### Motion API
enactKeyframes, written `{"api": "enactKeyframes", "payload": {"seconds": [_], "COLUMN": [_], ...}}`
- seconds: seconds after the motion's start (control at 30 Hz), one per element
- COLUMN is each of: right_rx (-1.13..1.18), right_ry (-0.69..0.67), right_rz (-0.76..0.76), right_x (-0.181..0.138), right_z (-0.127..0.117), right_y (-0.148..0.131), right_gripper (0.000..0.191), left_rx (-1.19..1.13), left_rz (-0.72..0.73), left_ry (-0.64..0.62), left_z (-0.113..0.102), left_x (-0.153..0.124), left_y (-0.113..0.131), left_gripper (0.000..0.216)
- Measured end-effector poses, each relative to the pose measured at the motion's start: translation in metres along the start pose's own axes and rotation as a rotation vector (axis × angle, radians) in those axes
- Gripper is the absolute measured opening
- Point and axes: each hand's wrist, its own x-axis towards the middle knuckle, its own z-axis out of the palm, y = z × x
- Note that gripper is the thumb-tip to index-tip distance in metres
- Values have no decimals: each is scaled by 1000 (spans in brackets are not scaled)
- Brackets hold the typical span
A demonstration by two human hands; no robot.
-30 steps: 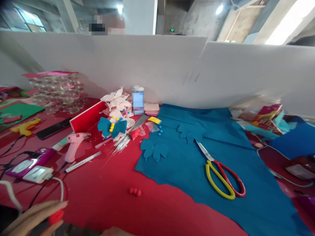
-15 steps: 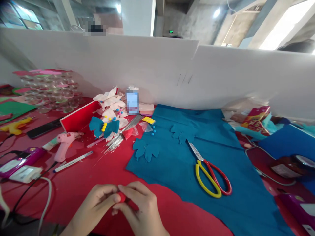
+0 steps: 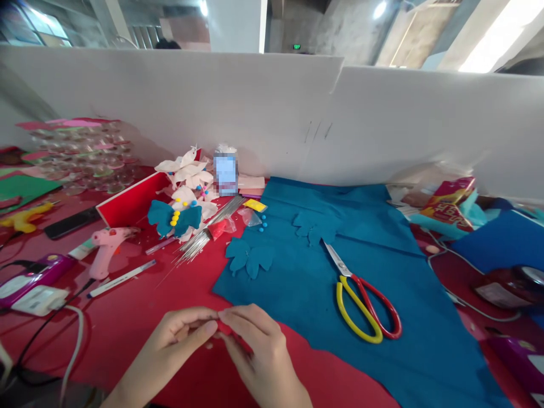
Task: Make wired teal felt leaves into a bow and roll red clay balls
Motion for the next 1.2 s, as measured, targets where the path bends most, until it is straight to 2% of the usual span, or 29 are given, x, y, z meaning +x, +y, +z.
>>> {"api": "enactKeyframes", "payload": {"seconds": [0.1, 0.23, 0.37, 0.43, 0.5, 0.6, 0.7, 0.83, 0.93, 1.03, 1.1, 1.2], "right_rx": [-28, -62, -130, -174, -193, -180, -186, -229, -257, -270, -259, -234], "right_ry": [-8, -14, -27, -22, -12, 16, 55, 72, 10, -90, -156, -235], "right_rz": [-18, -67, -90, -73, -43, 19, 68, 88, 73, 70, 81, 87], "right_x": [1, 1, 0, 0, 2, 6, 8, 2, -2, -2, 1, 7], "right_z": [-2, -1, 2, 3, 4, 2, 1, -2, -10, -20, -25, -26], "right_y": [2, 2, -1, -2, -2, -1, 1, 8, 16, 20, 21, 22], "right_gripper": [25, 33, 25, 20, 18, 18, 19, 25, 20, 23, 29, 27], "left_rx": [-26, 17, 124, 232, 341, 370, 323, 235, 121, 37, 51, 153], "left_rz": [-5, 33, 78, 123, 173, 188, 141, 86, 63, 69, 60, 50], "left_ry": [40, 0, -1, 52, 170, 305, 306, 333, 339, 361, 358, 306], "left_z": [-2, -1, 0, -2, -7, -19, -35, -51, -60, -67, -70, -73], "left_x": [1, 6, 7, 7, 6, 7, 10, 12, 12, 9, 7, 3], "left_y": [1, 4, 4, 2, -1, -5, -7, -8, -13, -20, -23, -23], "left_gripper": [29, 26, 23, 26, 33, 42, 46, 33, 43, 39, 33, 30]}}
